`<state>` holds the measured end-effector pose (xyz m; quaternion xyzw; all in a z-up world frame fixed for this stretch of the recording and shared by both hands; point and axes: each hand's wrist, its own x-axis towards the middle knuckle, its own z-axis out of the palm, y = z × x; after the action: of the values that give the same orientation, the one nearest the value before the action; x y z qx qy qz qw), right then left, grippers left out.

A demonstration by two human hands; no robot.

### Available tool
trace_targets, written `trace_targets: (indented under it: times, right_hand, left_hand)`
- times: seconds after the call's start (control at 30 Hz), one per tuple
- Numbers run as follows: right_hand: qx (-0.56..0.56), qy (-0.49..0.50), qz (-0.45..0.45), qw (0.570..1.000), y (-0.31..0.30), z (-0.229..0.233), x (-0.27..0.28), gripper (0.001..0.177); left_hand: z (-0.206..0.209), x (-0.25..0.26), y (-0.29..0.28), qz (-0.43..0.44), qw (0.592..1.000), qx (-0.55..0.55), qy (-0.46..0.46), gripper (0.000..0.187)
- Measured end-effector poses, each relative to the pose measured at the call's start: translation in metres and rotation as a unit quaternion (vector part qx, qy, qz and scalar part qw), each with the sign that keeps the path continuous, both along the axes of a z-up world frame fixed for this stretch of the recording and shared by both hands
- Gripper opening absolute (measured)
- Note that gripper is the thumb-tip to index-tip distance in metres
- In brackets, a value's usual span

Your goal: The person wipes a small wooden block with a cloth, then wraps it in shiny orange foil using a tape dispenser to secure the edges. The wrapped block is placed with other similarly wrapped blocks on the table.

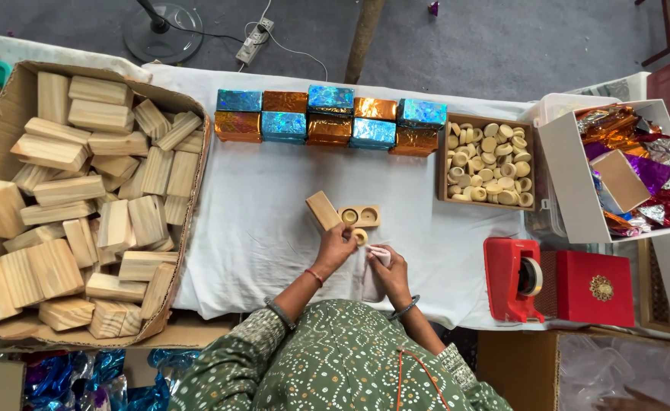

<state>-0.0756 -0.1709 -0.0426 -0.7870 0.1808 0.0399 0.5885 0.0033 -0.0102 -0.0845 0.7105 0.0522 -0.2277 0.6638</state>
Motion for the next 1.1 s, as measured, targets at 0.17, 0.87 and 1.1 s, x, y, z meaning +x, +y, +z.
trace_targets:
  times: [0.17,0.87,1.1]
  right_hand:
    - [-0.072,-0.004,-0.020,0.997,-0.022,-0.009,-0.013,0.028]
    - [-0.078,0.046,-0.034,0.995,-0.062,-0.029,-0.030,0.030]
    - [-0.083,0.024,-0.010,0.996,-0.055,-0.039,-0.013,0.031]
  left_hand:
    - [-0.008,0.037,-0.018,0.010,0.966,0.193,-0.173,0.016]
    - [-0.010,0.042,-0.038,-0.051,0.893,0.353,-0.276,0.019]
    - [-0.021,0.039,-0.043,-0.078,0.869,0.408,-0.268,0.024]
